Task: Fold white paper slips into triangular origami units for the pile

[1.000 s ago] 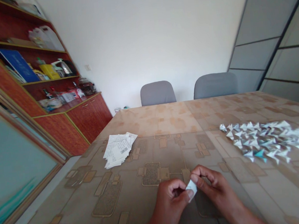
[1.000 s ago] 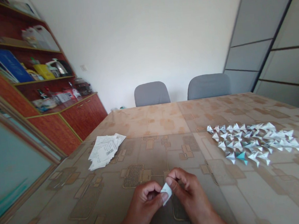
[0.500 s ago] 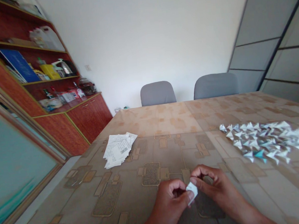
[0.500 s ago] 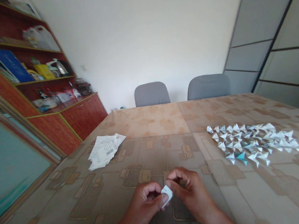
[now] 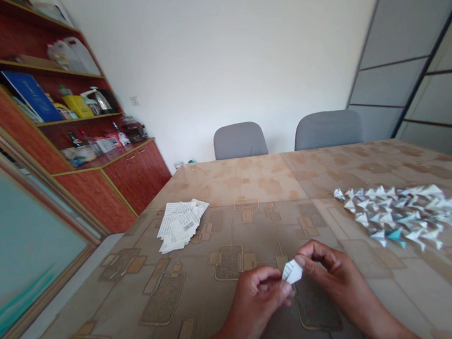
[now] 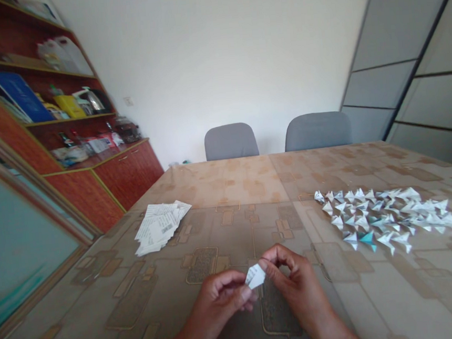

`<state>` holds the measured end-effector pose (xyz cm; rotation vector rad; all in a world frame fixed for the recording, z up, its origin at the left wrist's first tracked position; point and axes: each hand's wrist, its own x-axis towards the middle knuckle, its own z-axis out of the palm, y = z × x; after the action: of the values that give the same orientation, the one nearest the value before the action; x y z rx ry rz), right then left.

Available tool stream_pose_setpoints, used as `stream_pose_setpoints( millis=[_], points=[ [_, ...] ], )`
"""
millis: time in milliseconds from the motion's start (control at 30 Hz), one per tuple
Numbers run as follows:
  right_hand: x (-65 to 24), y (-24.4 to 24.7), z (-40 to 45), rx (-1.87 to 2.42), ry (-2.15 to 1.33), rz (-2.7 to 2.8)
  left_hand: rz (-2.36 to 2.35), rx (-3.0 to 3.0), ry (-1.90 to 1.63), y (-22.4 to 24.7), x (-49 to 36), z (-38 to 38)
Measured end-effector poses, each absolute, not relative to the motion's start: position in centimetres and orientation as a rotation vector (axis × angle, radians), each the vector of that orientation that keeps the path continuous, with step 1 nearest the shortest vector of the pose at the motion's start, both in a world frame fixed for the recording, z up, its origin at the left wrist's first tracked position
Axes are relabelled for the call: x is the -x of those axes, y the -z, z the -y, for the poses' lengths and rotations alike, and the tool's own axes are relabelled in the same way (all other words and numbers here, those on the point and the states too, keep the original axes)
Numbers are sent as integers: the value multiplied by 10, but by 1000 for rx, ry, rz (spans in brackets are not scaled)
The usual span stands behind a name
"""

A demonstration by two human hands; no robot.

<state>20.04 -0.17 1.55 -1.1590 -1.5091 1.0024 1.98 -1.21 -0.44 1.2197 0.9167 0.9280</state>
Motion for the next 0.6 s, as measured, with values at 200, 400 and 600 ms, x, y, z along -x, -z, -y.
stream_pose_setpoints(
  millis=[200,400,600],
  points=[
    [-199,-18,3,1101,-1111,1429,-936,-1255,-983,-1,-19,8],
    [-202,-14,0,1125,-1121,1455,-929,-1299,-945,1,-17,6],
    [-200,-16,1,1144,-985,1554,-922,-1301,-938,3,-19,8]
  ],
)
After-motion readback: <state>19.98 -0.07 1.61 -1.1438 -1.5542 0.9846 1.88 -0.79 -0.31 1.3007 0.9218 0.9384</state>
